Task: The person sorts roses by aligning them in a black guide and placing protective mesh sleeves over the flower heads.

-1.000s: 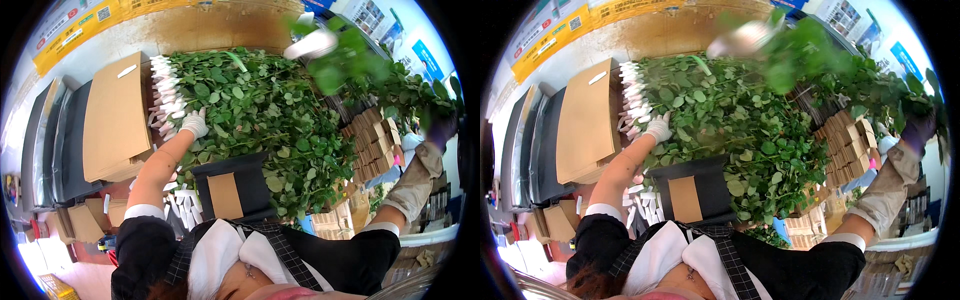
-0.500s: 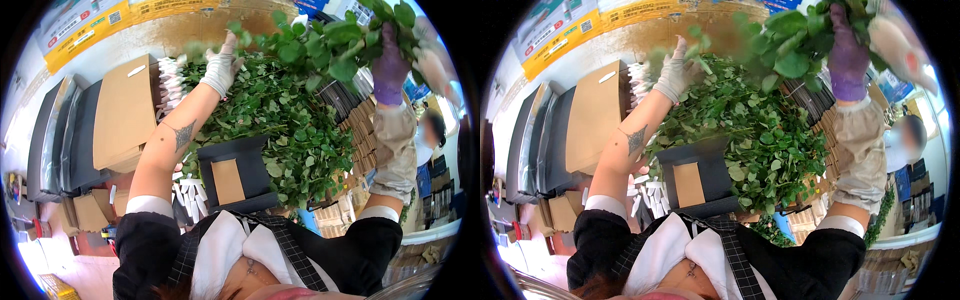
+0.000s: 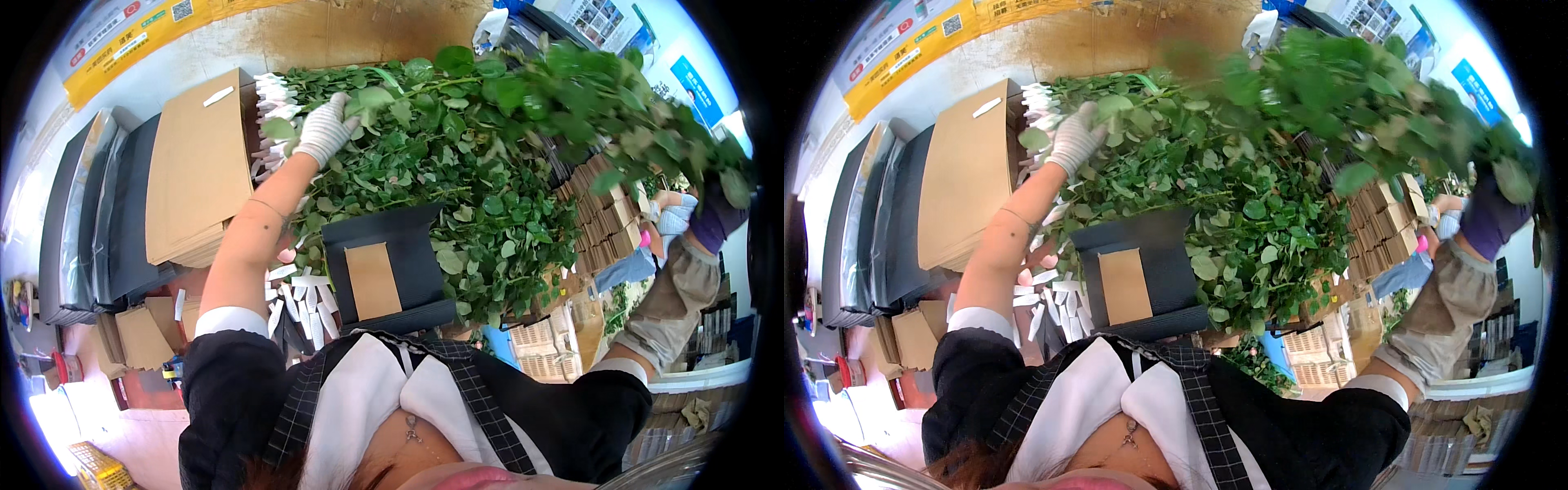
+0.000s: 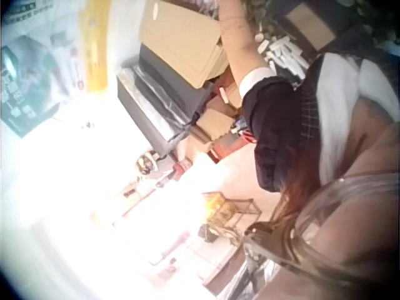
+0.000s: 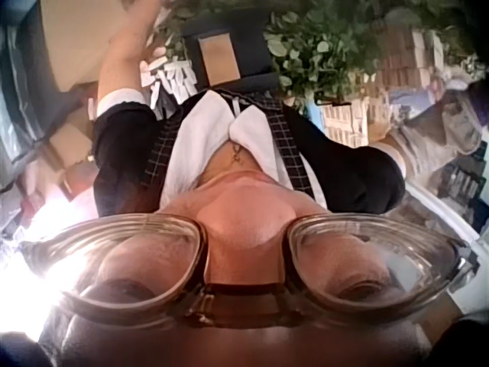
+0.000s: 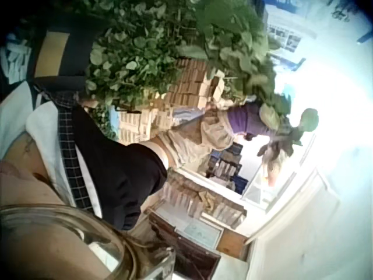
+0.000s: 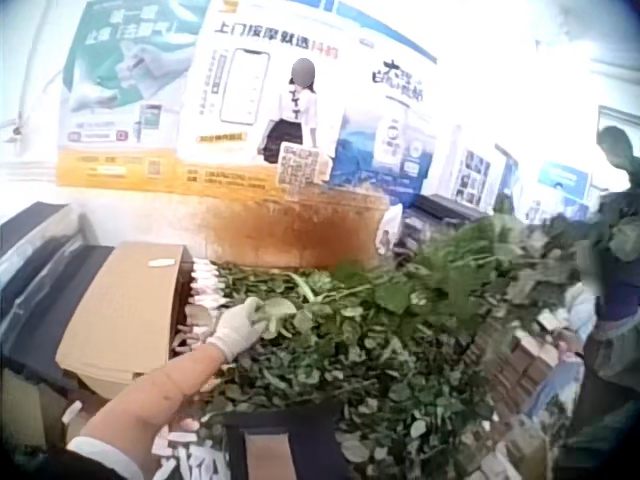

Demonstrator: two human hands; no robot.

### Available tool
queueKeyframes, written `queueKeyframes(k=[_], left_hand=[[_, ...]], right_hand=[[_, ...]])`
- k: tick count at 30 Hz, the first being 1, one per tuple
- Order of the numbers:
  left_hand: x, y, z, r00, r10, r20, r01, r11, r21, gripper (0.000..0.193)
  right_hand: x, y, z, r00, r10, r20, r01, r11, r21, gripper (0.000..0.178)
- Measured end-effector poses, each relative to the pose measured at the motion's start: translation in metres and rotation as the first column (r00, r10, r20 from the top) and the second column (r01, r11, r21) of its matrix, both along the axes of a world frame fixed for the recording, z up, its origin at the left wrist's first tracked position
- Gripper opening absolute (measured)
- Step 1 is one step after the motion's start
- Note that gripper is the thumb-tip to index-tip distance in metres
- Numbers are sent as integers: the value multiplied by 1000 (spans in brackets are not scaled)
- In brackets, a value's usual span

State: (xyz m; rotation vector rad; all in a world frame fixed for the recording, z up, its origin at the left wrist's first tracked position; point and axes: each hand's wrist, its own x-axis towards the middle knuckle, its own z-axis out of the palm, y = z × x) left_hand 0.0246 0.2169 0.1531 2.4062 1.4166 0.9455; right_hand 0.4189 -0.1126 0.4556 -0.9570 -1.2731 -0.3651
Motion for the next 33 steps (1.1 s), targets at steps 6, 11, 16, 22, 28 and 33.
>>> queueKeyframes(k=[6,11,16,22,28,33], left_hand=[[-1,12,30,966,-117,-230,97,991,-96,45],[-3,9,26,959,-109,-261,66,983,-169,42],[40,6,28,935,-216,-283,177,971,-158,44],[42,2,53,924,-213,-318,207,977,-53,43],[4,47,2,962,-82,-260,48,990,-135,72],[42,36,0,965,-60,-254,92,989,115,98]], right_hand=[[-57,-57,-66,974,-97,207,156,943,-293,48],[-148,-28,-181,954,272,129,-132,763,-633,50],[-147,-55,-184,965,222,142,-65,724,-686,52],[-88,-122,-151,979,-101,177,185,805,-563,55],[-64,-192,-121,889,-377,260,458,717,-525,58],[-72,-230,-110,814,-504,290,571,598,-563,60]])
